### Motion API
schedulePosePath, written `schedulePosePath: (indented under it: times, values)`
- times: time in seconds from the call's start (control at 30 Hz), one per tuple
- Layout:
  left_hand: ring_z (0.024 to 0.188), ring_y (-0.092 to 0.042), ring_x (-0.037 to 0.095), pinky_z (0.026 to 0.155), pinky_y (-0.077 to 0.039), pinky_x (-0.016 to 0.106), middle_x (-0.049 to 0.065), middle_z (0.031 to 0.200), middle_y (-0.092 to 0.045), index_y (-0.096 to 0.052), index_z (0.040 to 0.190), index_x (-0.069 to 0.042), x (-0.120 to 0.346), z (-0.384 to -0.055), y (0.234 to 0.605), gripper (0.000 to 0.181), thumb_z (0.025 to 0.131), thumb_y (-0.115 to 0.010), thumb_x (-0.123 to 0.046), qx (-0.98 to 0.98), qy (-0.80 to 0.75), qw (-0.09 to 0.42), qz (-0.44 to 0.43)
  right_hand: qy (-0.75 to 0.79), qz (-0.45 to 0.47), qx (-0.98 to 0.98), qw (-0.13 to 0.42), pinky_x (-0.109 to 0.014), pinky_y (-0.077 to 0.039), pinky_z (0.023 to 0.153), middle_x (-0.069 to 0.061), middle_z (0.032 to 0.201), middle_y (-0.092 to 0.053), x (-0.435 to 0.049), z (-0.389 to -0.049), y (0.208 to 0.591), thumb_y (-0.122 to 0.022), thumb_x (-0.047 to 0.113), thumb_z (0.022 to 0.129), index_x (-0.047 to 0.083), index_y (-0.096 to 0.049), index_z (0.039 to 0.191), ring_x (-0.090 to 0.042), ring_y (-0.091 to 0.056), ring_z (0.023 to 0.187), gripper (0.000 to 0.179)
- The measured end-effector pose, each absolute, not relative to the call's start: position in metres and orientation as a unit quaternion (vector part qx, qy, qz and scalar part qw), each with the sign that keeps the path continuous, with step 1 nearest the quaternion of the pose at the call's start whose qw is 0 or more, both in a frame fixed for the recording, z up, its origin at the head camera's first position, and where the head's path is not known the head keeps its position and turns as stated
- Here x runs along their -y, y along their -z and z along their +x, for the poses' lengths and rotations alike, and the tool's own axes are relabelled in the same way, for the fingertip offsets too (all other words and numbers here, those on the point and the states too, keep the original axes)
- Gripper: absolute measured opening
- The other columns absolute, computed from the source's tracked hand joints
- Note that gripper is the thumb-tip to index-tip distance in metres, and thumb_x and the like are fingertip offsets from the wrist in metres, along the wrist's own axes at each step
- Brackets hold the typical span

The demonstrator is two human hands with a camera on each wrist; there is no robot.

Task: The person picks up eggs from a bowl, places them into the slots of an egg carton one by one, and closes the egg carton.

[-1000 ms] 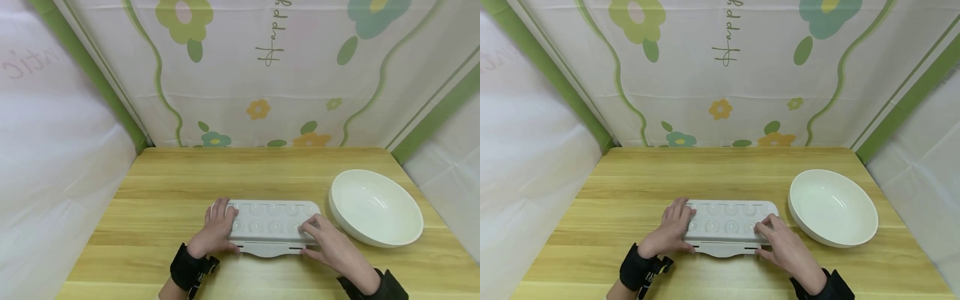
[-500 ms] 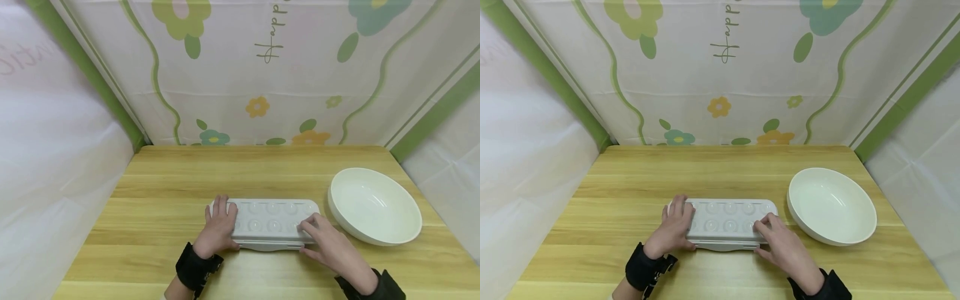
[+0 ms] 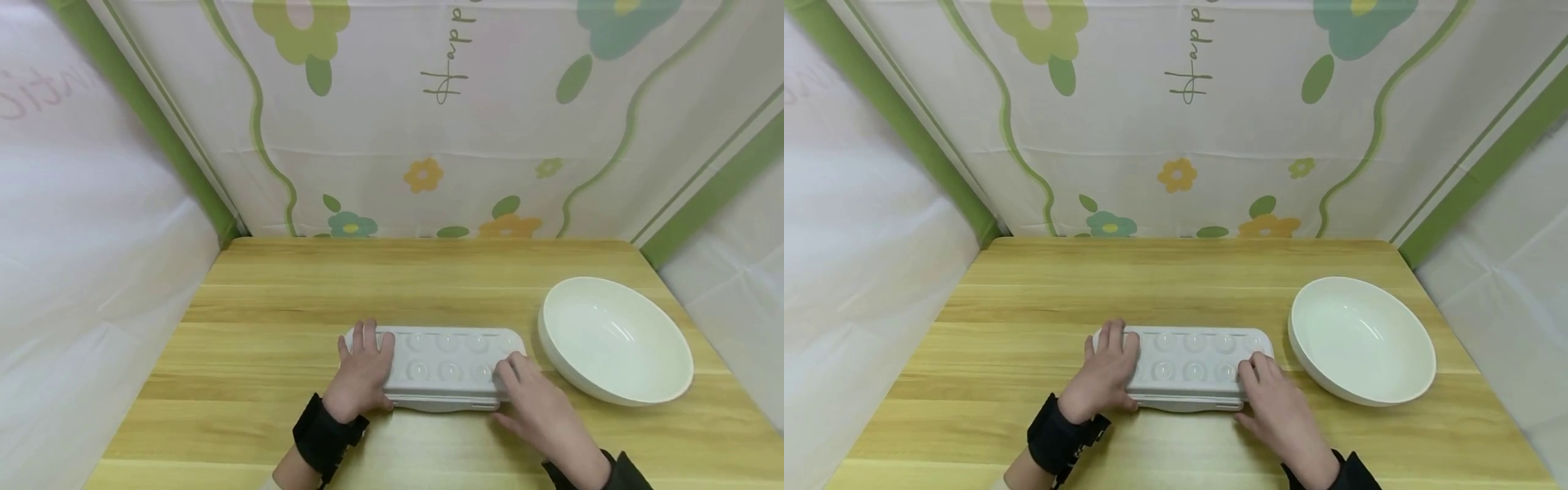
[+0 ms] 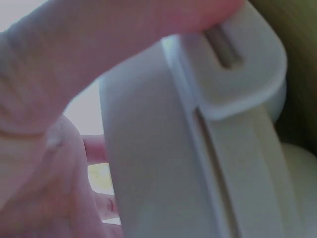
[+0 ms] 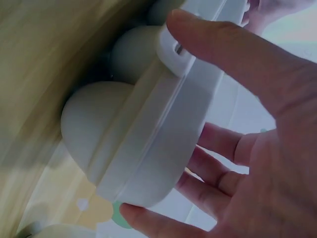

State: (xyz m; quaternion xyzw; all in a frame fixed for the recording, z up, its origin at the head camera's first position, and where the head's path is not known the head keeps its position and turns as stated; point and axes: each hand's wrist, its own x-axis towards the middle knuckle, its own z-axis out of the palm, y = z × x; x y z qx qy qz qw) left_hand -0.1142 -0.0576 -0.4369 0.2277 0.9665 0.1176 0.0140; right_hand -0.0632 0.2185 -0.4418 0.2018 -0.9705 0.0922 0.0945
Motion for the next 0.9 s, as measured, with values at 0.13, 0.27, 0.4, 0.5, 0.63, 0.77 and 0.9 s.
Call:
schedulePosePath:
  times: [0.13,0.27,0.4,0.5,0.63,0.77,0.9]
  values:
    - [0.122,-0.027,0.056,0.087,-0.030,0.076,0.035,0.132,-0.030,-0.035,0.108,-0.002,0.0552,-0.1131,0.4364,0.088,0.046,-0.089,-0.033,-0.969,-0.093,0.001,0.229,-0.078,0.190,0.973,0.105,-0.024,-0.044,0.049,0.001,0.087,-0.040,-0.2162,-0.0630,0.4424,-0.085,0.031,0.052,0.011,-0.047,0.092,-0.015,-0.042,0.075,0.059]
    - [0.120,-0.031,0.056,0.084,-0.035,0.075,0.036,0.129,-0.034,-0.036,0.105,-0.002,0.0541,-0.1113,0.4385,0.086,0.045,-0.089,-0.032,-0.970,-0.072,-0.027,0.232,-0.068,0.182,0.974,0.113,-0.026,-0.044,0.051,0.000,0.086,-0.039,-0.2143,-0.0632,0.4438,-0.085,0.030,0.052,0.010,-0.047,0.091,-0.017,-0.043,0.076,0.058]
    - [0.119,-0.033,0.056,0.083,-0.036,0.075,0.035,0.128,-0.035,-0.037,0.104,-0.002,0.0554,-0.1098,0.4403,0.085,0.043,-0.089,-0.031,-0.969,-0.073,-0.043,0.232,-0.064,0.180,0.974,0.120,-0.026,-0.043,0.050,0.000,0.086,-0.039,-0.2125,-0.0629,0.4451,-0.084,0.031,0.053,0.010,-0.047,0.091,-0.018,-0.043,0.078,0.057]
    - [0.119,-0.032,0.056,0.083,-0.035,0.075,0.035,0.128,-0.035,-0.037,0.104,-0.002,0.0557,-0.1086,0.4422,0.085,0.042,-0.089,-0.030,-0.969,-0.080,-0.040,0.231,-0.059,0.182,0.973,0.127,-0.026,-0.044,0.050,-0.001,0.086,-0.040,-0.2119,-0.0623,0.4475,-0.084,0.031,0.053,0.009,-0.047,0.091,-0.019,-0.043,0.079,0.057]
    - [0.120,-0.032,0.056,0.084,-0.035,0.075,0.035,0.129,-0.035,-0.036,0.104,-0.003,0.0549,-0.1085,0.4426,0.086,0.042,-0.089,-0.030,-0.970,-0.079,-0.036,0.228,-0.050,0.184,0.972,0.138,-0.027,-0.045,0.050,-0.003,0.087,-0.041,-0.2116,-0.0628,0.4498,-0.084,0.031,0.053,0.008,-0.046,0.091,-0.019,-0.043,0.079,0.058]
    - [0.120,-0.032,0.055,0.083,-0.036,0.075,0.034,0.129,-0.035,-0.037,0.105,-0.004,0.0540,-0.1086,0.4420,0.086,0.043,-0.089,-0.031,-0.971,-0.070,-0.036,0.226,-0.045,0.184,0.972,0.140,-0.026,-0.045,0.050,-0.003,0.087,-0.042,-0.2117,-0.0634,0.4507,-0.084,0.031,0.053,0.008,-0.046,0.089,-0.019,-0.043,0.078,0.057]
    - [0.120,-0.033,0.054,0.083,-0.036,0.074,0.033,0.129,-0.036,-0.037,0.105,-0.004,0.0537,-0.1091,0.4414,0.086,0.043,-0.089,-0.032,-0.972,-0.062,-0.041,0.225,-0.044,0.183,0.972,0.143,-0.025,-0.044,0.048,-0.002,0.087,-0.042,-0.2118,-0.0645,0.4504,-0.084,0.033,0.052,0.009,-0.047,0.088,-0.018,-0.043,0.078,0.057]
